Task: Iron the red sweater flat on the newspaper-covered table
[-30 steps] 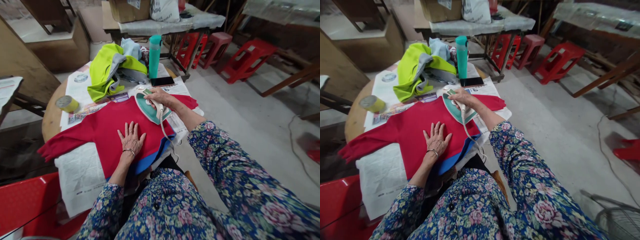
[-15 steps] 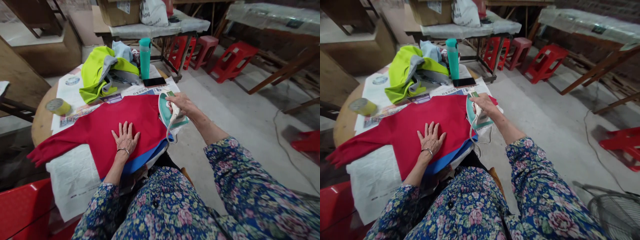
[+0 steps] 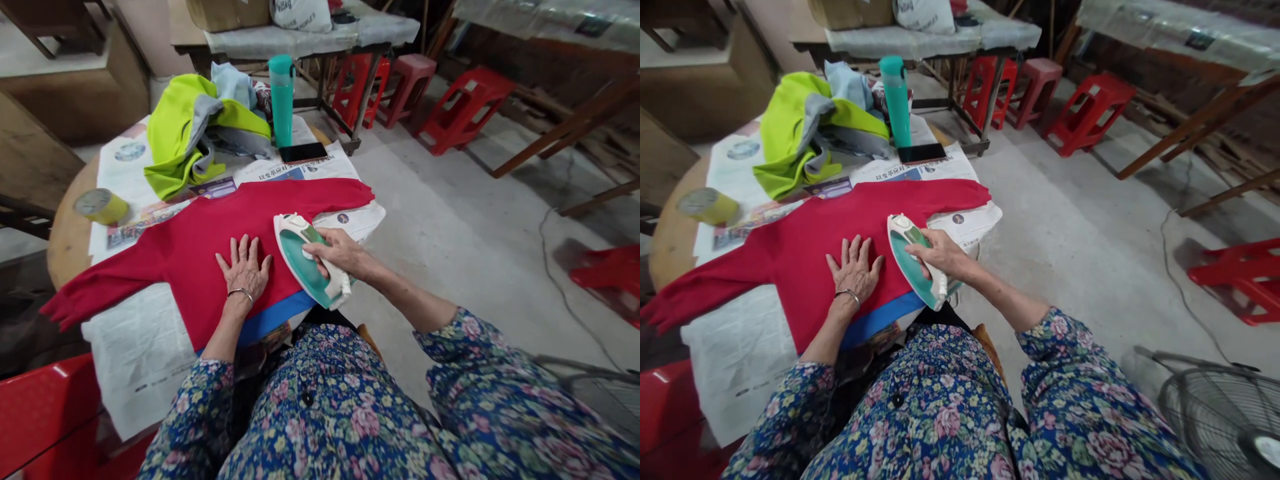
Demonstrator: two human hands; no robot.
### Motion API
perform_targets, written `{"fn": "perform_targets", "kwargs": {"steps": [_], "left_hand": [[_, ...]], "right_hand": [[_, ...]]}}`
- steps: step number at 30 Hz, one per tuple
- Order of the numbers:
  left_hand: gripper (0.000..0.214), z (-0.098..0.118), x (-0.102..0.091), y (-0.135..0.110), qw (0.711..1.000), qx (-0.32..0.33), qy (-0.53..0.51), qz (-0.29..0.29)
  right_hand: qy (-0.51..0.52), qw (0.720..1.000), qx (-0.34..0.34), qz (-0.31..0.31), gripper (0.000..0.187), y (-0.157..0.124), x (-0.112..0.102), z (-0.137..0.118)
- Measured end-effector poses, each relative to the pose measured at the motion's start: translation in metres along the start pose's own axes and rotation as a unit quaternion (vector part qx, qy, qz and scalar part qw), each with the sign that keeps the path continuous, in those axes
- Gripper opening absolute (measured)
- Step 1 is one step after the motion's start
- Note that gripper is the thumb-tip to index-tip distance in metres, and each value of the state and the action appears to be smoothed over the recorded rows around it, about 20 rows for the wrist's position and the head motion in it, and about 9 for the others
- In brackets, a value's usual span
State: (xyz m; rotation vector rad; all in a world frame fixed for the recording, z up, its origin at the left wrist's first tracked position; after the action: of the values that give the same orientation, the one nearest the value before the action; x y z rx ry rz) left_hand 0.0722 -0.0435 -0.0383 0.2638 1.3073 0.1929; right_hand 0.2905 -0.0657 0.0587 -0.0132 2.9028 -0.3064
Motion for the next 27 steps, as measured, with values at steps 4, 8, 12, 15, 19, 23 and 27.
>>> {"fn": "perform_targets", "kwargs": {"steps": [4, 8, 12, 15, 19, 23, 27], "left_hand": [[0.063, -0.003, 0.000, 0.000, 1.000, 0.004, -0.003, 0.006], [0.056, 0.000, -0.003, -0.001, 1.000, 0.014, -0.008, 0.010], [0.066, 0.034, 0.004, -0.007, 0.996, 0.078, -0.035, -0.009], [0.056, 0.071, 0.016, -0.019, 0.986, 0.150, -0.072, -0.034], [0.058, 0.092, 0.030, -0.034, 0.978, 0.186, -0.079, -0.042], [0.059, 0.086, 0.032, -0.038, 0.978, 0.186, -0.084, -0.034], [0.059, 0.084, 0.030, -0.039, 0.979, 0.178, -0.095, -0.027]], "right_hand": [[-0.013, 1.000, 0.022, 0.015, 0.028, -0.030, -0.024, 0.010], [-0.033, 0.997, 0.046, 0.057, 0.025, -0.044, -0.046, 0.013], [-0.026, 0.993, 0.039, 0.113, 0.030, -0.033, -0.052, 0.002], [-0.011, 0.990, 0.019, 0.140, 0.037, -0.008, -0.045, -0.014], [-0.010, 0.990, 0.039, 0.137, 0.044, 0.034, -0.032, -0.032], [0.006, 0.987, 0.067, 0.145, 0.046, 0.068, -0.028, -0.037], [0.035, 0.980, 0.071, 0.185, 0.043, 0.088, -0.040, -0.029]]}}
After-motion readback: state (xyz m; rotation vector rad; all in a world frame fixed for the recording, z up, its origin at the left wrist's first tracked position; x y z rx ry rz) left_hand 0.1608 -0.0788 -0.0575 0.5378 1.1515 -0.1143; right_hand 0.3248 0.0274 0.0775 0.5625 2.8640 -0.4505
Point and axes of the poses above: each hand's wrist, its own y-axis towards the middle knuckle, its own x-axis out of the palm, z = x × y, the point moved 2 cm from there along y, towards the middle knuckle, and after that the axes turned 15 degrees about z, right-handed, at the moved point
